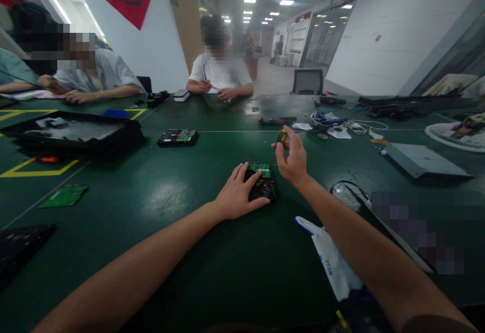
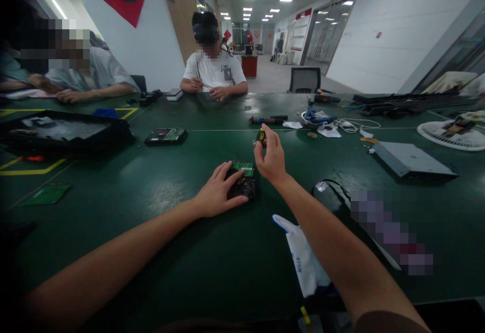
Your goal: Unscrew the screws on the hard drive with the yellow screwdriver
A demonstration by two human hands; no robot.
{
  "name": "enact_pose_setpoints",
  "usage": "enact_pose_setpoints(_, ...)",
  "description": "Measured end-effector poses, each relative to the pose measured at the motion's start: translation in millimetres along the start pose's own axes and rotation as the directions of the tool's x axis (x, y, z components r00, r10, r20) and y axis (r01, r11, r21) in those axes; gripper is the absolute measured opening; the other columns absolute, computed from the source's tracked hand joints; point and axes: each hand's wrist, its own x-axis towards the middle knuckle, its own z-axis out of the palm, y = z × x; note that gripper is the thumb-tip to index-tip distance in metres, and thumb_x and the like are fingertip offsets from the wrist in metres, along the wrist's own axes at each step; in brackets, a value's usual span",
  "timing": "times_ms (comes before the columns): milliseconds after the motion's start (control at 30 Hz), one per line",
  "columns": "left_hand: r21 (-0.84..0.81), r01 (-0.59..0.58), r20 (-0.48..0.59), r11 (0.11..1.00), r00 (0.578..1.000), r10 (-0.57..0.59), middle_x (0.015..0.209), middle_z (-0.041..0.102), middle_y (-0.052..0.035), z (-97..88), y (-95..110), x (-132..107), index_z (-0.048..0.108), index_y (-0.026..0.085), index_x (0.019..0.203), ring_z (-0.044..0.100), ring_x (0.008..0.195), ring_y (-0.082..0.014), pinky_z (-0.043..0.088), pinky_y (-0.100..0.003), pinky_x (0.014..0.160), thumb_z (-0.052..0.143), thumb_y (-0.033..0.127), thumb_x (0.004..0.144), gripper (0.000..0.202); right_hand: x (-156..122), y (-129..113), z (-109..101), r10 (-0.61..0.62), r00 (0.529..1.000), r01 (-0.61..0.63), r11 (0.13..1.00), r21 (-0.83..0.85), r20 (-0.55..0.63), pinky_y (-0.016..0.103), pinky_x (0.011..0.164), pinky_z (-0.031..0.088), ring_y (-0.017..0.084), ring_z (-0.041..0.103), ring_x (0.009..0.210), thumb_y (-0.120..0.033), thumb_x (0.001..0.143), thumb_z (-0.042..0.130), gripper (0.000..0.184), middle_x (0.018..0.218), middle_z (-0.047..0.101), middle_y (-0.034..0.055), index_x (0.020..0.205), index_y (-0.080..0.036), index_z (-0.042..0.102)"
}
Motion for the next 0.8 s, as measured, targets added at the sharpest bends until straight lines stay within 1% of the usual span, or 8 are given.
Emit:
enact_pose_setpoints(67, -0.001, 0.001, 0.007, 1.000, 1.000, -0.001, 0.175, 0.011, -0.0116, -0.4, 0.1, -0.1, 0.038, 0.028, 0.162, 0.008, 0.160, -0.0455, 0.024, -0.063, 0.126, 0.050, 0.087, 0.087, 0.095, -1.1, 2.9, 2.2, 0.011, 1.000, -0.012, 0.999, 0.035, 0.018, 0.045, 0.089, 0.064, 0.022, 0.075, 0.086, -0.035, 0.106, 0.046, 0.054, 0.135, 0.063, 0.0149, 0.158, -0.027, 0.035)
enact_pose_setpoints(167, -0.004, 0.003, 0.003, 1.000, 1.000, -0.003, 0.176, 0.011, -0.0105, -0.7, 0.3, 0.0, 0.039, 0.029, 0.162, 0.009, 0.160, -0.0453, 0.023, -0.063, 0.126, 0.050, 0.086, 0.087, 0.095, -2.8, 7.3, 4.9, 0.032, 0.998, -0.035, 0.998, 0.056, 0.052, 0.044, 0.086, 0.065, 0.023, 0.075, 0.088, -0.037, 0.106, 0.049, 0.058, 0.136, 0.065, 0.0143, 0.161, -0.027, 0.032)
enact_pose_setpoints(267, 0.000, -0.002, -0.004, 1.000, 1.000, 0.002, 0.175, 0.012, -0.0099, -0.7, 0.6, 0.2, 0.039, 0.029, 0.161, 0.009, 0.160, -0.0447, 0.024, -0.063, 0.126, 0.051, 0.086, 0.087, 0.095, -3.6, 8.7, 5.0, 0.038, 0.998, -0.040, 0.999, 0.029, 0.044, 0.044, 0.083, 0.065, 0.025, 0.074, 0.092, -0.039, 0.103, 0.056, 0.061, 0.137, 0.064, 0.0148, 0.159, -0.028, 0.036)
enact_pose_setpoints(367, 0.003, -0.005, 0.000, 1.000, 1.000, 0.005, 0.175, 0.012, -0.0103, -0.9, 0.8, 0.2, 0.039, 0.029, 0.161, 0.009, 0.159, -0.0448, 0.024, -0.063, 0.126, 0.050, 0.086, 0.087, 0.095, -3.0, 6.9, 2.5, 0.033, 0.999, -0.033, 0.999, -0.003, 0.007, 0.044, 0.080, 0.066, 0.024, 0.072, 0.087, -0.040, 0.100, 0.061, 0.058, 0.131, 0.065, 0.0135, 0.154, -0.028, 0.043)
enact_pose_setpoints(467, 0.000, -0.002, 0.000, 1.000, 1.000, 0.002, 0.175, 0.012, -0.0108, -0.7, 0.7, 0.0, 0.039, 0.028, 0.161, 0.010, 0.159, -0.0456, 0.024, -0.063, 0.126, 0.050, 0.086, 0.087, 0.095, -1.7, 5.0, 0.6, 0.010, 1.000, -0.010, 1.000, -0.021, -0.011, 0.044, 0.083, 0.065, 0.023, 0.072, 0.086, -0.037, 0.102, 0.057, 0.051, 0.128, 0.065, 0.0124, 0.151, -0.029, 0.046)
enact_pose_setpoints(533, 0.000, -0.001, 0.000, 1.000, 1.000, 0.001, 0.175, 0.011, -0.0109, -0.1, 0.4, 0.0, 0.039, 0.028, 0.161, 0.010, 0.159, -0.0458, 0.024, -0.063, 0.126, 0.050, 0.086, 0.087, 0.095, -0.9, 5.0, 0.8, 0.005, 1.000, -0.006, 1.000, -0.005, -0.016, 0.044, 0.086, 0.064, 0.022, 0.074, 0.088, -0.035, 0.104, 0.052, 0.050, 0.131, 0.065, 0.0131, 0.153, -0.028, 0.044)
enact_pose_setpoints(600, 0.004, 0.001, 0.003, 1.000, 1.000, -0.001, 0.176, 0.010, -0.0112, 0.6, 0.0, 0.1, 0.039, 0.028, 0.162, 0.009, 0.159, -0.0458, 0.023, -0.063, 0.126, 0.050, 0.087, 0.087, 0.096, -0.2, 5.3, 1.6, 0.012, 1.000, -0.012, 1.000, 0.012, -0.026, 0.044, 0.086, 0.064, 0.022, 0.074, 0.088, -0.034, 0.104, 0.051, 0.051, 0.133, 0.063, 0.0142, 0.154, -0.026, 0.042)
enact_pose_setpoints(800, 0.007, 0.007, 0.016, 1.000, 1.000, -0.008, 0.176, 0.010, -0.0101, 0.4, -0.6, 0.6, 0.037, 0.030, 0.162, 0.008, 0.160, -0.0451, 0.023, -0.064, 0.126, 0.050, 0.087, 0.087, 0.095, 1.6, 2.8, -0.1, 0.018, 0.998, -0.020, 0.999, -0.027, -0.067, 0.043, 0.074, 0.065, 0.022, 0.068, 0.081, -0.039, 0.096, 0.066, 0.052, 0.121, 0.061, 0.0118, 0.144, -0.026, 0.051)
